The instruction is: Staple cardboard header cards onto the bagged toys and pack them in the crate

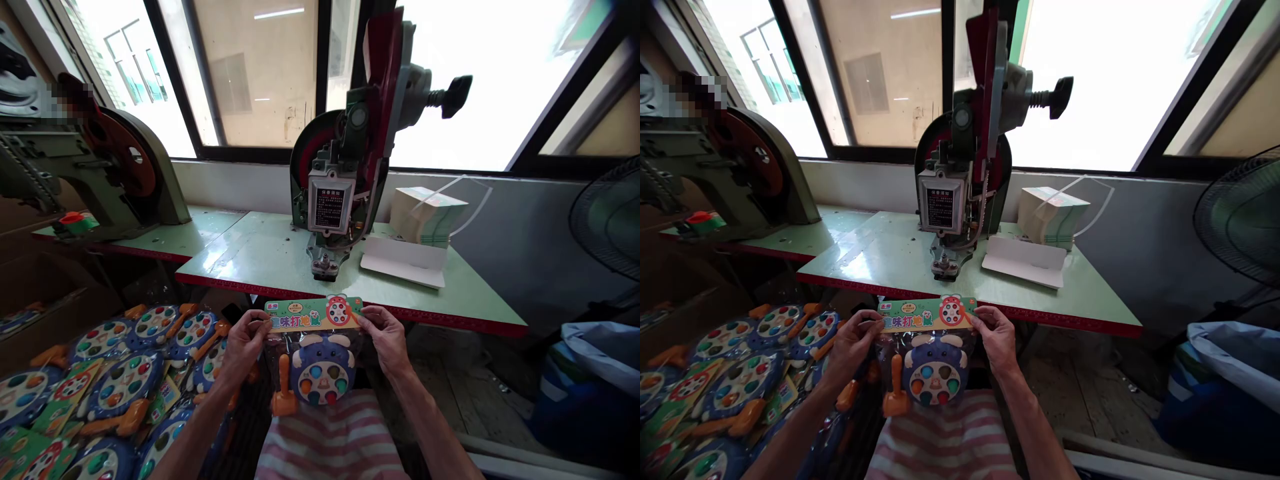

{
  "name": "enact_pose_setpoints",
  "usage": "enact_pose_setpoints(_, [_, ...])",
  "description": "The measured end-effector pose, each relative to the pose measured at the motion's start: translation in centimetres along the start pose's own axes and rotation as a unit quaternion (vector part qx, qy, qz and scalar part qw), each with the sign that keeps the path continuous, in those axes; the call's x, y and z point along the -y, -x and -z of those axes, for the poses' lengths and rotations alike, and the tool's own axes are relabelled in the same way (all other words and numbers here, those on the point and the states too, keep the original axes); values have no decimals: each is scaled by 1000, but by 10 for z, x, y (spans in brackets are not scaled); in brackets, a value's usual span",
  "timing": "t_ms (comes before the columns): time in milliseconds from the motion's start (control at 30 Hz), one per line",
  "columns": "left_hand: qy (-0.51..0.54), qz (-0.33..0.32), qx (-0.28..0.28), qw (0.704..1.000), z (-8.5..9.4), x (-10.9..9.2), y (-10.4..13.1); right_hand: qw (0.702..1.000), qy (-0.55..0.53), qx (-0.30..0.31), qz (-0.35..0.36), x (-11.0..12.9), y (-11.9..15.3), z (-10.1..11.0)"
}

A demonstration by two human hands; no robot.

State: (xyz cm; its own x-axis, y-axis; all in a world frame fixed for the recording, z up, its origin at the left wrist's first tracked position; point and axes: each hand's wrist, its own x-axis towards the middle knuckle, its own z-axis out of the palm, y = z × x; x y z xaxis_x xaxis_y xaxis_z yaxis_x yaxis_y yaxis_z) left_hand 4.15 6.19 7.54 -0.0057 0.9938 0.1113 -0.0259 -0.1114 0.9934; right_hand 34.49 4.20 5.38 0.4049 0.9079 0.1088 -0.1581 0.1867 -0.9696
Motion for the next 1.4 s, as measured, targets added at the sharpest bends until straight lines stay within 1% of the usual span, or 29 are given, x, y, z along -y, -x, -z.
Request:
enact_pose_setpoints(67, [-10, -27, 12, 1000, -15, -4, -16, 1000, -12, -17, 8, 8, -12, 10])
enact_pose_setpoints(167, [-21, -64, 41, 997, -40, -13, -49, 998, -42, -37, 21, 20, -37, 24])
enact_pose_setpoints(267, [-6, -70, 61, 996, -66, -22, -88, 996, -59, -54, 28, 30, -67, 32])
enact_pose_setpoints(367, [10, -72, 71, 995, -90, -26, -127, 995, -58, -77, 30, 37, -96, 35])
enact_pose_setpoints(467, [21, -76, 77, 994, -107, -27, -158, 993, -57, -98, 34, 41, -120, 36])
enact_pose_setpoints(567, [30, -84, 84, 992, -116, -27, -176, 993, -54, -99, 43, 42, -137, 37])
enact_pose_setpoints(700, [38, -87, 79, 992, -121, -27, -185, 993, -47, -98, 42, 42, -150, 39])
enact_pose_setpoints(867, [42, -81, 69, 993, -122, -24, -190, 993, -36, -104, 31, 40, -157, 40])
enact_pose_setpoints(1133, [65, -87, 69, 992, -123, -22, -189, 993, -41, -110, 20, 40, -160, 38])
enact_pose_setpoints(1400, [78, -87, 65, 991, -124, -20, -188, 993, -53, -100, 25, 48, -165, 37])
